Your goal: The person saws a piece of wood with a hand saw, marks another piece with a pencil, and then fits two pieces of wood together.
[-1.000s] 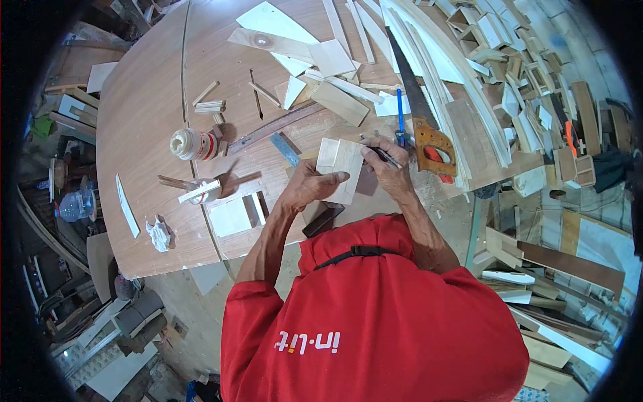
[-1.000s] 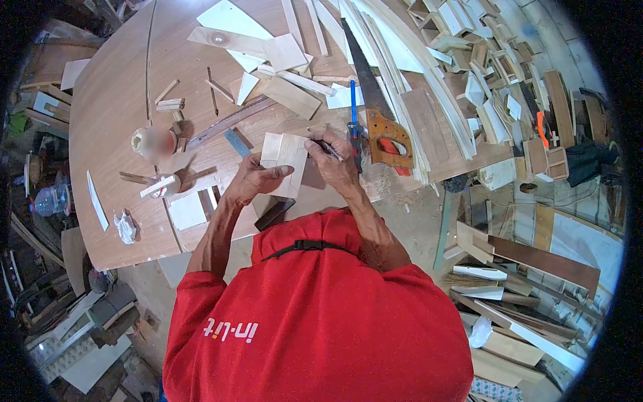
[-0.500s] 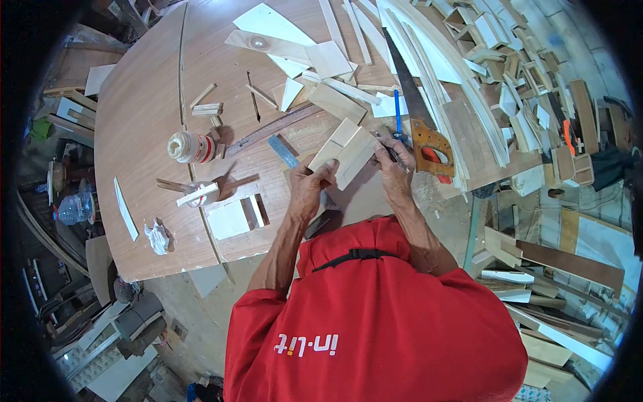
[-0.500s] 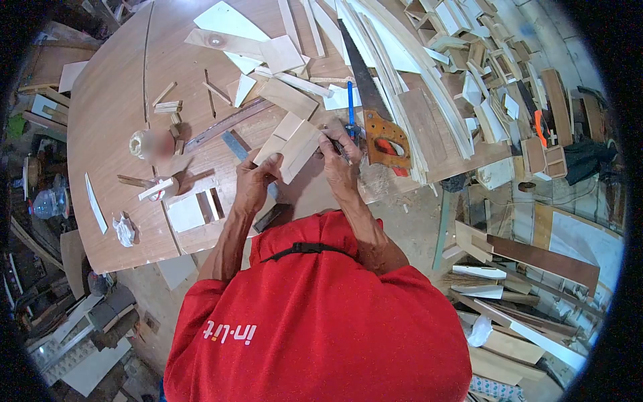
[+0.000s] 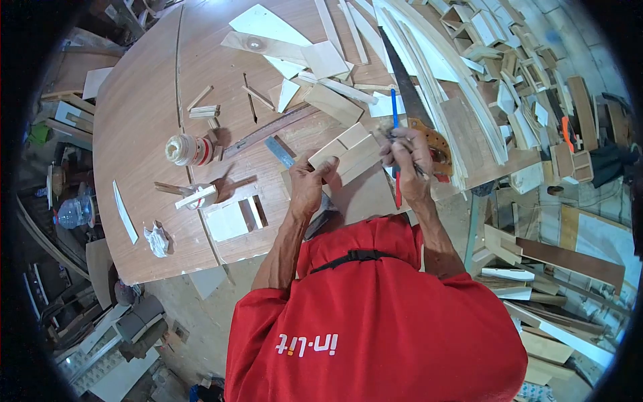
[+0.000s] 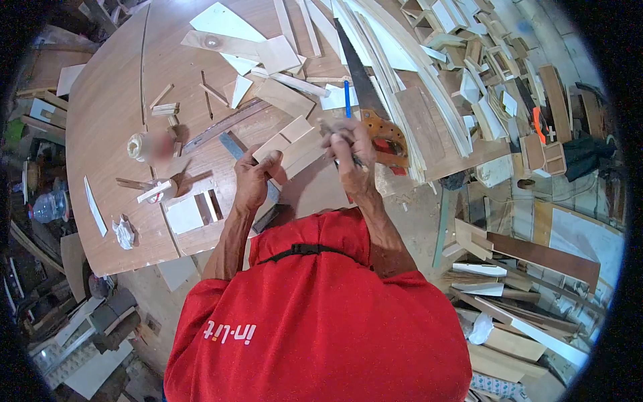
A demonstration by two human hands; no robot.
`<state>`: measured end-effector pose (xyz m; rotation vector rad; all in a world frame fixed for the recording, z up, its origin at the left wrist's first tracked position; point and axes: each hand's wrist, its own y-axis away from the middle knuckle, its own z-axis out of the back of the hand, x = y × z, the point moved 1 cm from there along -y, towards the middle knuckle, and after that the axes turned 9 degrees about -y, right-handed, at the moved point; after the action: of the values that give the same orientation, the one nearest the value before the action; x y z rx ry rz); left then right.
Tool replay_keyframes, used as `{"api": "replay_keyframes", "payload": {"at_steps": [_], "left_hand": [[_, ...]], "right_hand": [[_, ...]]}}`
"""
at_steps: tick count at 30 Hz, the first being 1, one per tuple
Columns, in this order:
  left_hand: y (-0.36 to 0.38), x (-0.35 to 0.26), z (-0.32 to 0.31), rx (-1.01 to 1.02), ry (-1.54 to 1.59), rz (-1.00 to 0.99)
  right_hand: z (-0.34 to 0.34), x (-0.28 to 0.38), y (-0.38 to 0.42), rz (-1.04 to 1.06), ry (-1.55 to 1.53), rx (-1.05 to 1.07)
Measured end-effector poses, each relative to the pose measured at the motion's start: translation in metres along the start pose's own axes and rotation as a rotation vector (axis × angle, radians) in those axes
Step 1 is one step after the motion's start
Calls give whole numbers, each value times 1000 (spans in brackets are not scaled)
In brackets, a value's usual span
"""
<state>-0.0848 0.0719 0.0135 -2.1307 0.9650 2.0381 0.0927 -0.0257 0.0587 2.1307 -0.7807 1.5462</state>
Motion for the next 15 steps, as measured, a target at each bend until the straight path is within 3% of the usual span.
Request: {"api": "replay_keyframes", "payload": {"at_steps": [3,6,15], "left_hand": [[5,-8,-6,40,16,13],[8,-13,-5,86,-11,38],[2,-6,2,38,23,1]], "right_hand": [[-12,10,3,38,265,235],[-16,4,4,45,335,301],[-12,2,4,10,440,294]]}}
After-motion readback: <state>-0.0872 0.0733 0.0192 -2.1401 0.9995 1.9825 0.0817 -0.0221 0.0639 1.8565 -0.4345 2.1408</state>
